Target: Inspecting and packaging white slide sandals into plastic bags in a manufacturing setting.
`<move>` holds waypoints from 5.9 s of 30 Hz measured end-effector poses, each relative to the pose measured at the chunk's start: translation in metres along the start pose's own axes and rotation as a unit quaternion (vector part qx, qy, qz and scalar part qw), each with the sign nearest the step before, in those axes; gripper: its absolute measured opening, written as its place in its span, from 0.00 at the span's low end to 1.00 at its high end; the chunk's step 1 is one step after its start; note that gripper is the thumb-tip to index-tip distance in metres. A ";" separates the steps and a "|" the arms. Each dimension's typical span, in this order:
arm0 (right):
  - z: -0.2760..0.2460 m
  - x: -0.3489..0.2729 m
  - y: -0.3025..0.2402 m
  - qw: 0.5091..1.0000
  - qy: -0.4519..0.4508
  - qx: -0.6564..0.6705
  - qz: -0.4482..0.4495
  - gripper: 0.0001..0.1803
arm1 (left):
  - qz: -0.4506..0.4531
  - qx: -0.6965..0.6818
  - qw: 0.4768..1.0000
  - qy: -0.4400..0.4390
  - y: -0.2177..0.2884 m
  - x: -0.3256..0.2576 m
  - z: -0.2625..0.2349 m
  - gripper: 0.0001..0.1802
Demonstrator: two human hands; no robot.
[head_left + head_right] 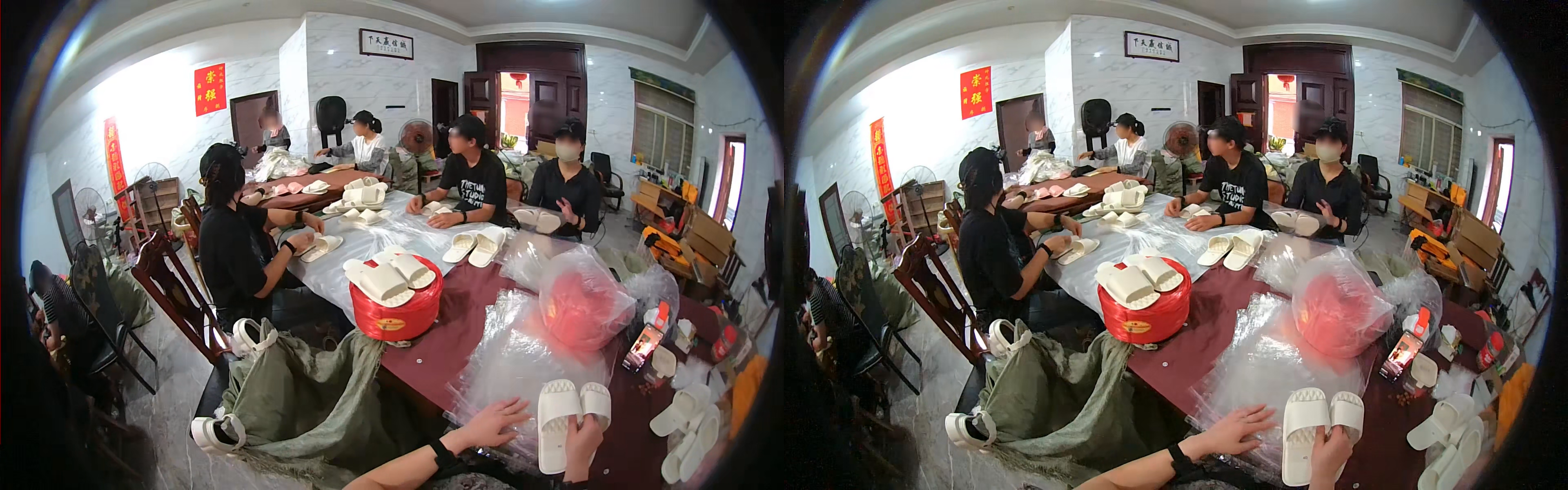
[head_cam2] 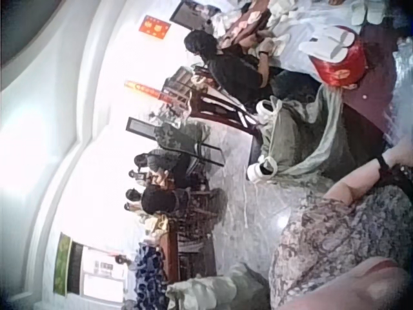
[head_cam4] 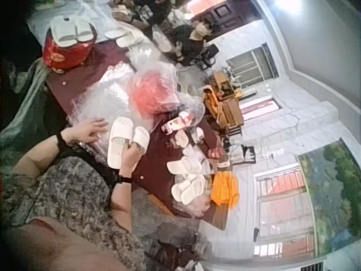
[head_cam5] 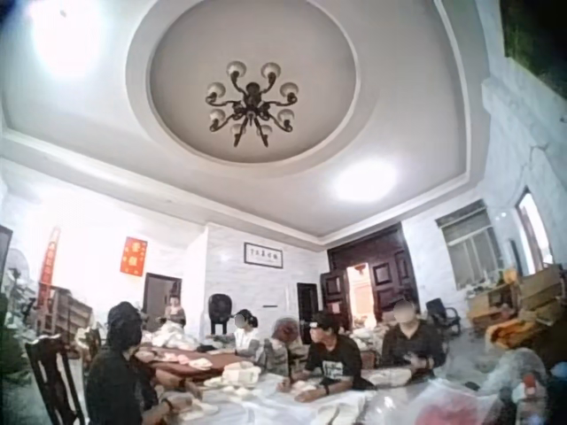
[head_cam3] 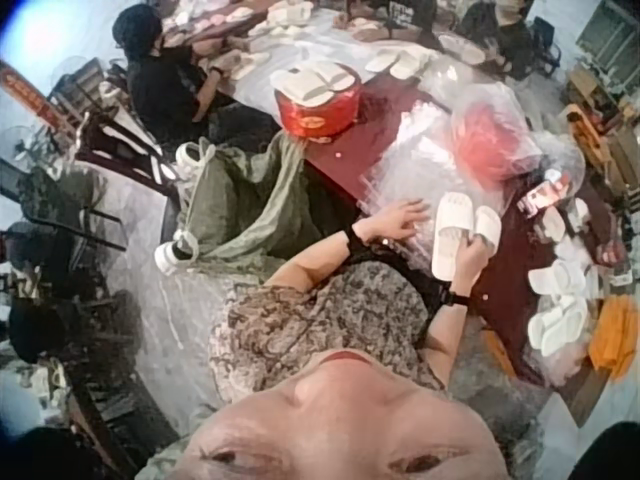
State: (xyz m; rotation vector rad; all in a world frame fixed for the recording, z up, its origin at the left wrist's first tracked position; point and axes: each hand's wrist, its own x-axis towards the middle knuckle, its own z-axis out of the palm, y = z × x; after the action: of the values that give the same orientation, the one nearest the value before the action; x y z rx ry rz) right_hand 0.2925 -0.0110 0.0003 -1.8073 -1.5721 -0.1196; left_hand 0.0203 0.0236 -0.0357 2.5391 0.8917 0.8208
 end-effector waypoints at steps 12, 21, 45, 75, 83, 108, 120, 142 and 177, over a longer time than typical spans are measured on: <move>0.003 -0.002 0.003 1.000 0.014 -0.013 0.016 0.19 | -0.004 -0.003 1.000 -0.005 0.007 0.000 -0.005 0.35; 0.001 -0.002 0.001 0.999 0.012 -0.026 0.025 0.20 | -0.008 -0.003 1.000 -0.003 0.008 0.000 -0.006 0.35; -0.005 -0.001 -0.004 1.000 0.010 -0.014 0.005 0.21 | -0.009 -0.009 1.000 -0.003 0.006 0.001 -0.006 0.35; 0.002 -0.001 0.001 1.000 0.006 -0.023 0.019 0.18 | 0.006 0.005 1.000 0.000 0.004 0.001 -0.005 0.35; -0.005 -0.002 -0.006 0.999 -0.004 -0.024 0.028 0.19 | 0.005 -0.006 1.000 0.006 0.006 0.000 -0.005 0.35; -0.007 -0.002 -0.007 1.000 0.000 -0.005 0.022 0.17 | 0.008 0.001 1.000 0.008 0.005 0.000 -0.004 0.35; -0.005 -0.001 -0.004 1.000 0.003 -0.013 0.014 0.18 | 0.008 0.004 1.000 0.007 0.007 0.000 -0.006 0.35; -0.004 -0.002 -0.002 1.000 0.000 -0.018 0.021 0.18 | 0.004 0.003 1.000 -0.003 0.005 0.000 -0.004 0.34; -0.025 -0.002 -0.010 0.999 0.027 -0.021 -0.026 0.21 | -0.158 -0.186 0.884 0.398 -0.049 0.155 -0.449 0.42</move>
State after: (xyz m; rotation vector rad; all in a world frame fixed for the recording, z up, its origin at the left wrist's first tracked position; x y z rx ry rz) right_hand 0.2929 -0.0267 0.0226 -1.7821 -1.5899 -0.2253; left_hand -0.1792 0.2106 0.3552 1.6309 1.1794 1.7638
